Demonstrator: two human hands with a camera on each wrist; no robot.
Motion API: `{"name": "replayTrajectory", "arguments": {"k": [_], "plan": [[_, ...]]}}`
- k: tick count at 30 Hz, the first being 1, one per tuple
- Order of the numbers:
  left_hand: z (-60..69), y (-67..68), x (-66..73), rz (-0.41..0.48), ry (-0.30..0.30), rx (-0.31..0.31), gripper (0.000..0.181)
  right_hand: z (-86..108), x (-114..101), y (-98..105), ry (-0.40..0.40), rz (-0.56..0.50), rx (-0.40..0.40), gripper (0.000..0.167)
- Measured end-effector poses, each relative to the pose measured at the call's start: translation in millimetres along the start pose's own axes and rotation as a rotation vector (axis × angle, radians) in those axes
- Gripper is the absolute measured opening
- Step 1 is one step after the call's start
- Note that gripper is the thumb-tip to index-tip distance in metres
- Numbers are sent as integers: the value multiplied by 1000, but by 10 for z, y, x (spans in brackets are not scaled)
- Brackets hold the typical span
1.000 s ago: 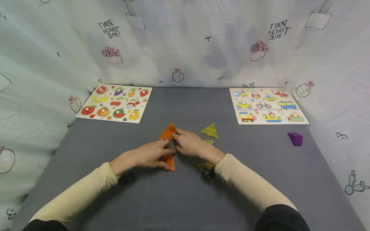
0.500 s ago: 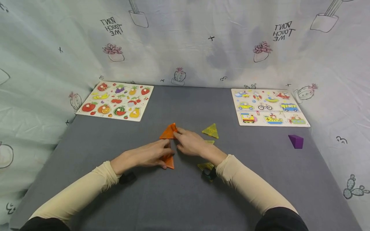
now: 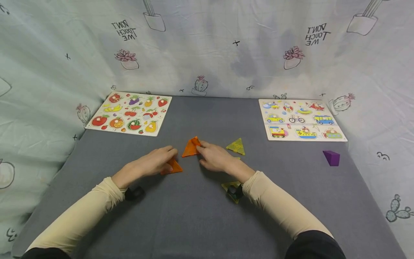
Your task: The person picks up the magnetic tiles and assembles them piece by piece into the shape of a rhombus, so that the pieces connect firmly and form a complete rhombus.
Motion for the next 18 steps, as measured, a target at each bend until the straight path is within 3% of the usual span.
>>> {"name": "replayTrajectory", "arguments": {"k": [3,7,13,18], "plan": [[17,91,-76,-23,45,20,24,1,2,-2,-1,1,0,57],[5,157,-175,-53,93,119,18,13,-7,13,15,0,8,57],[-79,157,-255,-100,137,302,11,26,-13,7,46,-14,21,56],[-198,120,-259,-49,199,373,19,38,-19,-17,64,-44,31,54]]}}
Point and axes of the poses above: each hand's wrist, its own z-axis away from the middle knuckle, its own y-axis out of the back of the hand, x = y × z, the point moved 3 cm from there along -z, towards the middle knuckle, and after that the axes turned 10 degrees about x, right-handed, at the moved point
